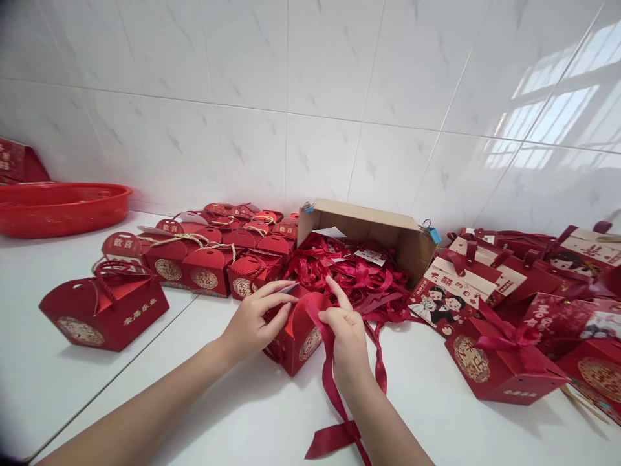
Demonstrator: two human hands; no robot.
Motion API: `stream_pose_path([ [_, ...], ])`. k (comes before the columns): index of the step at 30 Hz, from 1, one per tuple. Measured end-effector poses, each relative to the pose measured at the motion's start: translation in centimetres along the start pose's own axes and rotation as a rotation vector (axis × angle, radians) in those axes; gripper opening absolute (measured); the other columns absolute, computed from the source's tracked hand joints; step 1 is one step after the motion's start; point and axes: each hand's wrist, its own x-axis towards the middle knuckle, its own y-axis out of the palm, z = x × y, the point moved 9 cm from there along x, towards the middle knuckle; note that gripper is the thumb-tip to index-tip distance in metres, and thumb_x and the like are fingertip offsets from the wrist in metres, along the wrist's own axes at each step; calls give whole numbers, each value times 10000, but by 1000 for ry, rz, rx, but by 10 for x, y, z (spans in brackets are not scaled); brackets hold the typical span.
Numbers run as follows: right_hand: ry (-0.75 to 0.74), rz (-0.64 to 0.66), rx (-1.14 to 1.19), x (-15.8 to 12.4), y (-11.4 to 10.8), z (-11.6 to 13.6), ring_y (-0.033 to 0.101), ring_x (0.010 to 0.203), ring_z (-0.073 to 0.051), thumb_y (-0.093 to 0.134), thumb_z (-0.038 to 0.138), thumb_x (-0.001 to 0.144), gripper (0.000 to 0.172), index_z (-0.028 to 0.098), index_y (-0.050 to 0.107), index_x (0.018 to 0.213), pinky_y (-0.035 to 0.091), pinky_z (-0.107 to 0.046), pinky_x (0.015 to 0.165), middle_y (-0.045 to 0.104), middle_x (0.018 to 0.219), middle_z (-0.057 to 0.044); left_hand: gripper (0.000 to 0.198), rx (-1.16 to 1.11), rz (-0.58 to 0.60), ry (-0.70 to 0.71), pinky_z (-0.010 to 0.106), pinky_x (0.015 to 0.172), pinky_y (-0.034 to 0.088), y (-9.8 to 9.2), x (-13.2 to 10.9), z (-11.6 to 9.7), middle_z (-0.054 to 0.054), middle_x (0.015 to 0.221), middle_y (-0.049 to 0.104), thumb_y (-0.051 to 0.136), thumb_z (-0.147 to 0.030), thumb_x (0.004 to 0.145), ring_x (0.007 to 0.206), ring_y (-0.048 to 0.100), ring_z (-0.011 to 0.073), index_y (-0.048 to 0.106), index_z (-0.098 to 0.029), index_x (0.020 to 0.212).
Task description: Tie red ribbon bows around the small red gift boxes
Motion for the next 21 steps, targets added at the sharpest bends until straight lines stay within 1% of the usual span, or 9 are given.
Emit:
stream_pose_path([
  [2,6,24,-7,-1,3,-2,343,432,-16,609,185,618,215,157,584,406,338,-277,474,518,1320,-1,230,3,10,16,322,917,478,1,0,-1,68,1177,625,487,-204,823,1055,603,212,701,-220,909],
  [3,6,31,-10,-2,4,-2,334,425,-13,602,178,619,222,156,576,400,326,-274,463,520,1318,2,231,6,11,21,322,917,477,1,0,-1,69,1178,624,486,-204,825,1053,604,210,699,-220,913],
  [6,10,11,-8,-3,3,-4,387,457,-37,579,151,607,161,164,618,452,317,-265,462,578,1248,-9,228,7,1,28,320,923,471,1,-1,-1,73,1179,621,486,-202,826,1062,597,206,694,-216,920],
  [9,18,-28,7,-3,0,-5,434,510,-66,561,142,597,153,163,622,459,323,-257,469,617,1187,-19,221,1,-11,36,320,929,466,1,-2,-3,78,1180,618,490,-198,824,1063,595,202,687,-216,922],
  [12,39,-40,34,-3,0,-7,369,462,-46,559,149,586,129,155,627,476,312,-251,447,625,1166,-22,217,-1,-8,44,322,930,467,1,-2,-6,86,1177,617,489,-197,823,1063,594,202,683,-212,919],
  [14,54,-36,46,-2,1,-9,318,421,-33,554,147,580,118,160,670,559,307,-246,435,663,1064,-24,214,-3,-8,57,323,930,467,0,-3,-8,89,1166,620,492,-198,820,1064,592,204,683,-209,915],
  [17,56,-20,65,-1,2,-10,360,417,-53,546,154,580,222,182,716,721,322,-238,445,688,826,-10,210,-11,-17,75,328,937,466,0,-4,-10,87,1159,622,499,-194,814,1072,587,207,680,-212,917],
  [18,51,-19,70,-1,2,-9,370,420,-58,546,158,579,235,184,717,737,321,-237,442,685,798,-8,210,-14,-21,77,329,940,466,0,-4,-11,87,1162,621,499,-190,813,1076,584,207,678,-212,919],
  [21,36,-27,91,-1,1,-6,314,400,-32,542,160,570,215,172,715,696,298,-231,409,684,938,-15,211,-21,-25,80,331,944,465,1,-4,-10,94,1166,617,495,-180,812,1088,578,205,673,-206,922],
])
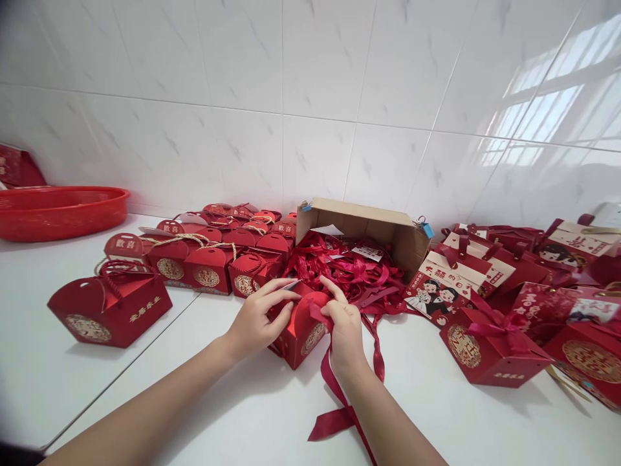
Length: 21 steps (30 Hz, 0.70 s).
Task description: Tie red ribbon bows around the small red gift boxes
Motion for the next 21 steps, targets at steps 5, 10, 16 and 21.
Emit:
stream_pose_path([
  [5,57,-18,85,-1,-1,-2,444,506,-57,524,164,564,369,176,728,872,345,-191,439,667,1021,-11,213,-1,3,-8,325,950,459,1,-1,0,97,1170,613,491,-176,813,1092,573,202,668,-201,929],
  [10,63,-7,98,1,-2,-4,570,707,-146,500,161,555,416,178,725,904,410,-208,518,675,992,-27,215,-12,-1,-21,324,954,456,1,-2,0,93,1183,603,493,-172,808,1099,568,204,663,-206,936],
  [16,16,12,63,2,-3,-2,570,686,-148,482,179,578,384,196,728,873,420,-235,520,654,1105,-14,207,-7,-8,-16,326,946,460,0,-1,0,93,1168,610,499,-176,807,1090,573,205,666,-207,925],
  [21,7,-6,87,2,-4,-1,554,697,-142,492,165,565,385,190,732,866,415,-227,523,631,1158,-4,194,-1,0,-11,324,943,457,0,-1,-1,100,1163,610,494,-202,830,1092,570,204,667,-199,916],
])
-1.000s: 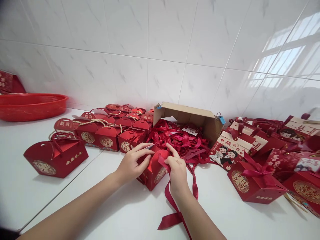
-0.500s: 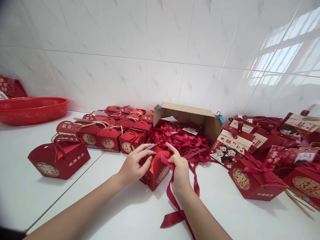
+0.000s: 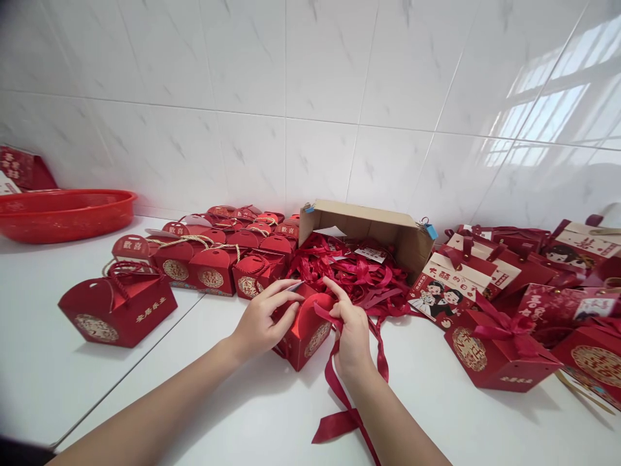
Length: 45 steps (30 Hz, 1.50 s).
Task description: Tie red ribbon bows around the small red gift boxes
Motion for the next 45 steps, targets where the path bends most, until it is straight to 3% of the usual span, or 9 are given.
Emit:
stream_pose_path([
  [7,107,-17,5,-4,3,-10,503,529,-106,546,150,571,401,184,725,929,401,-222,507,678,753,-9,228,-15,-15,20,328,943,462,2,-3,-5,87,1160,602,481,-214,847,1101,557,201,649,-215,1001],
  [10,98,-4,-1,-5,5,-9,485,517,-99,554,142,567,375,183,731,895,390,-212,493,659,696,-3,270,-28,-19,36,321,953,458,3,-4,-9,78,1164,600,483,-201,841,1109,551,198,624,-221,1071],
  [16,68,-31,5,-4,0,-4,496,561,-99,521,164,581,411,185,720,941,385,-197,508,671,755,7,378,-45,-49,12,328,982,449,1,-2,-1,72,1205,592,498,-157,813,1124,541,193,560,-206,1183],
  [21,34,3,-2,-4,3,-1,536,663,-105,505,151,592,423,186,721,954,413,-195,596,684,966,9,405,-29,-117,-2,330,980,459,-4,-1,8,77,1202,595,515,-156,795,1125,546,194,547,-187,1198],
  [30,4,37,-32,-4,5,-1,567,771,-136,499,147,598,377,204,740,881,450,-211,650,629,1165,10,436,26,-149,18,343,986,447,-9,-2,4,90,1219,585,509,-153,788,1150,529,203,516,-173,1223],
  [39,-10,35,-25,-3,2,0,571,949,-194,495,165,610,396,220,731,923,467,-234,734,618,1182,-21,460,26,-164,30,344,998,428,-10,-2,5,101,1234,570,515,-136,779,1164,508,198,496,-157,1239],
  [45,7,40,-58,-4,5,-2,573,767,-150,513,176,624,319,190,745,843,446,-232,660,636,1137,-34,466,18,-144,70,349,959,440,-7,-4,-3,81,1231,583,508,-128,781,1149,523,198,498,-186,1243],
])
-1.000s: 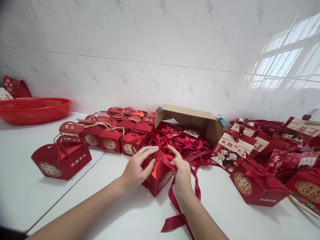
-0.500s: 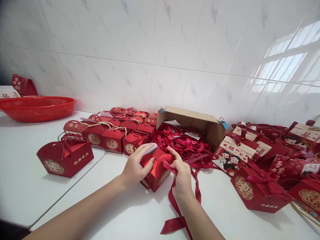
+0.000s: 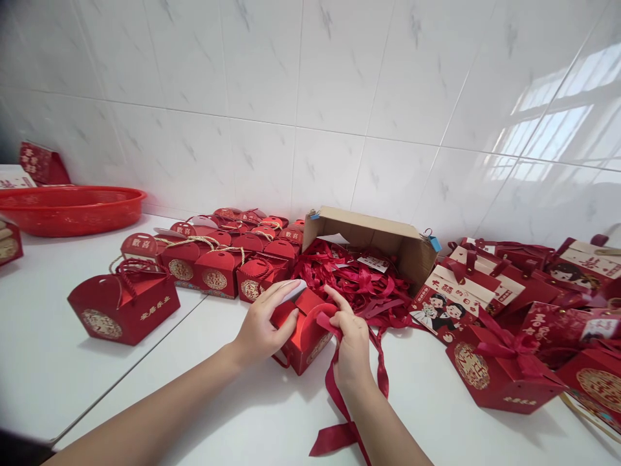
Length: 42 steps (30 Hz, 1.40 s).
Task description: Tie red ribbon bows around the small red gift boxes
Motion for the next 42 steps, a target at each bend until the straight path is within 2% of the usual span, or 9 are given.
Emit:
stream_pose_path([
  [6,-69,2,-98,0,1,2,547,899,-188,569,207,647,163,171,680,533,413,-257,740,601,1173,-43,430,40,5,52,332,886,438,1,-3,-10,58,1181,630,501,-115,782,1088,571,185,559,-207,1198],
  [11,-71,50,-159,0,5,-5,534,913,-196,594,214,669,196,176,618,478,389,-274,727,619,1063,-54,259,91,4,54,360,819,401,-3,1,-11,20,1031,696,524,-156,794,902,643,173,703,-266,945],
  [16,-117,101,-269,-4,12,-6,535,916,-202,604,262,713,287,170,546,447,390,-294,761,585,1075,-67,256,122,155,-75,397,866,370,4,5,-8,18,1075,663,521,-249,832,959,596,195,677,-315,1024],
  [21,-175,93,-378,-5,15,-3,537,951,-228,606,312,733,287,174,576,484,398,-319,782,582,1049,-85,252,101,214,-118,429,904,372,9,3,-8,51,1112,617,506,-231,826,1067,542,236,643,-277,1032],
  [29,-216,84,-443,-4,13,-1,543,937,-233,610,344,756,366,175,467,464,399,-333,776,594,960,-83,75,69,66,-141,433,880,392,2,1,-3,50,1054,617,585,-230,773,974,568,232,660,-238,774],
  [32,-227,72,-406,-5,12,1,553,934,-215,640,344,747,300,186,473,556,396,-339,828,614,939,-57,87,44,-41,-93,405,872,420,-9,3,-8,52,1013,598,581,-193,777,933,568,208,659,-227,758],
  [34,-231,64,-347,-6,12,3,570,929,-201,654,350,746,181,205,547,732,408,-345,849,632,952,-40,101,-34,-104,-51,355,842,458,-15,4,-11,58,989,575,560,-173,800,909,572,183,652,-215,798],
  [38,-256,45,-361,-10,12,8,590,948,-205,633,370,769,373,229,565,1108,426,-360,861,653,1004,-54,114,-146,-181,-9,279,774,494,-23,5,-12,45,928,550,541,-136,823,846,582,139,632,-201,845],
  [42,-422,24,-545,-20,15,19,587,938,-211,653,322,761,369,243,588,1116,403,-382,885,666,965,-50,100,-157,-188,-51,245,677,499,-24,5,-9,42,912,554,544,-158,825,819,580,137,626,-205,858],
])
